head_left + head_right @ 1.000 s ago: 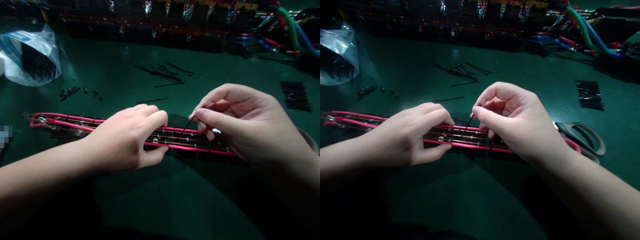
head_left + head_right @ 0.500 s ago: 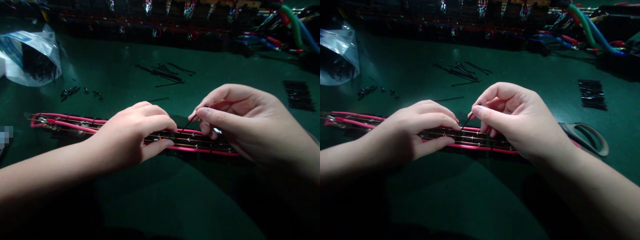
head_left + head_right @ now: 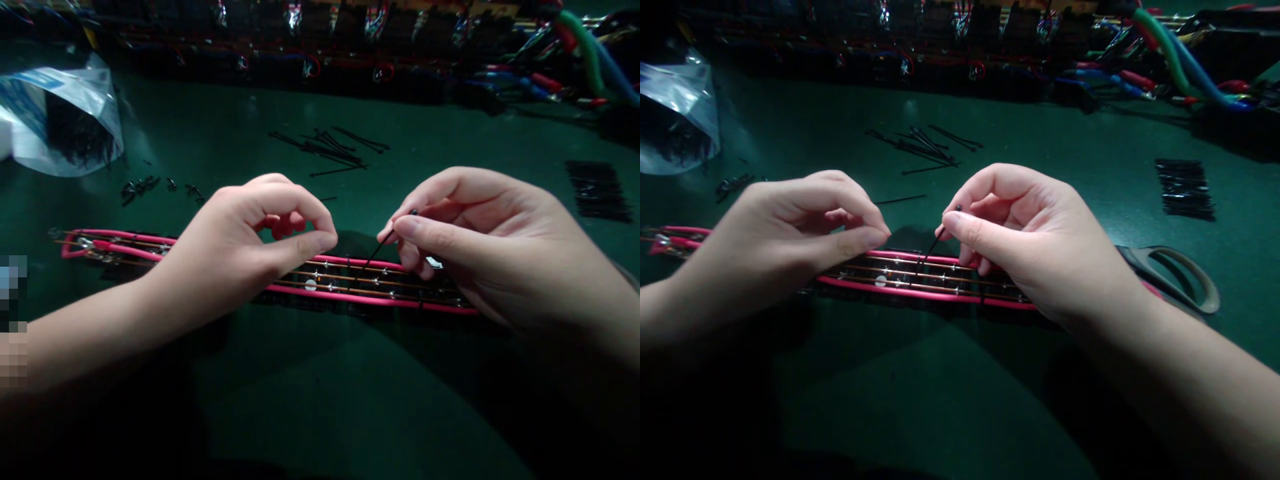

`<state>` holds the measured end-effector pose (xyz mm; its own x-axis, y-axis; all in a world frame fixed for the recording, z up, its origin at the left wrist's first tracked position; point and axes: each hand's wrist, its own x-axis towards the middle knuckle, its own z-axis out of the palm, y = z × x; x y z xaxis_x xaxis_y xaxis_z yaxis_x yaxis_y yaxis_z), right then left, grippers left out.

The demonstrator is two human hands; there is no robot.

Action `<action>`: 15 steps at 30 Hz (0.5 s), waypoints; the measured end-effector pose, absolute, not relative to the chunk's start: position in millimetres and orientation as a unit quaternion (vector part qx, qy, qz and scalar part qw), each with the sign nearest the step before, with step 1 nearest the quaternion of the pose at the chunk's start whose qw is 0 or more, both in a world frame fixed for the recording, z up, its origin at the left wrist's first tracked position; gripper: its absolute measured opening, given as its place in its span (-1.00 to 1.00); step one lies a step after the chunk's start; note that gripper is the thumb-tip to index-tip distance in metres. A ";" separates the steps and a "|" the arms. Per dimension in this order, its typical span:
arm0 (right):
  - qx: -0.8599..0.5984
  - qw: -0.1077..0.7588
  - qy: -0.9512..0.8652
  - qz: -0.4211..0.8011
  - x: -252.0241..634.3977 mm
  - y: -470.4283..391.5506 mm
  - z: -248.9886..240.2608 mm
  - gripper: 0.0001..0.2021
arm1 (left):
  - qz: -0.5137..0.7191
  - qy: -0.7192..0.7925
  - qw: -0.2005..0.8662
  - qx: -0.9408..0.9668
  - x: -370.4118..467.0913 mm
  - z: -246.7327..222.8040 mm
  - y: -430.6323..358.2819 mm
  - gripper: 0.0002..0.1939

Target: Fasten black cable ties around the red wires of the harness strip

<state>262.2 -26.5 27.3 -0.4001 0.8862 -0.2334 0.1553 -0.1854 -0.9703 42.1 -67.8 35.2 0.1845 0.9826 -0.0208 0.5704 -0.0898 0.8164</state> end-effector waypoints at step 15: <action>-0.460 0.305 -0.566 0.612 263.1 -25.8 26.9 -0.85 | 0.464 0.636 0.446 0.425 5.9 32.8 -38.9 -0.61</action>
<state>263.1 -25.8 26.9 -0.3907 0.8942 -0.2185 0.1473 -0.1735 -0.9737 5.9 -38.9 32.8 -0.2402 0.9551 -0.1733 0.1270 0.2079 0.9699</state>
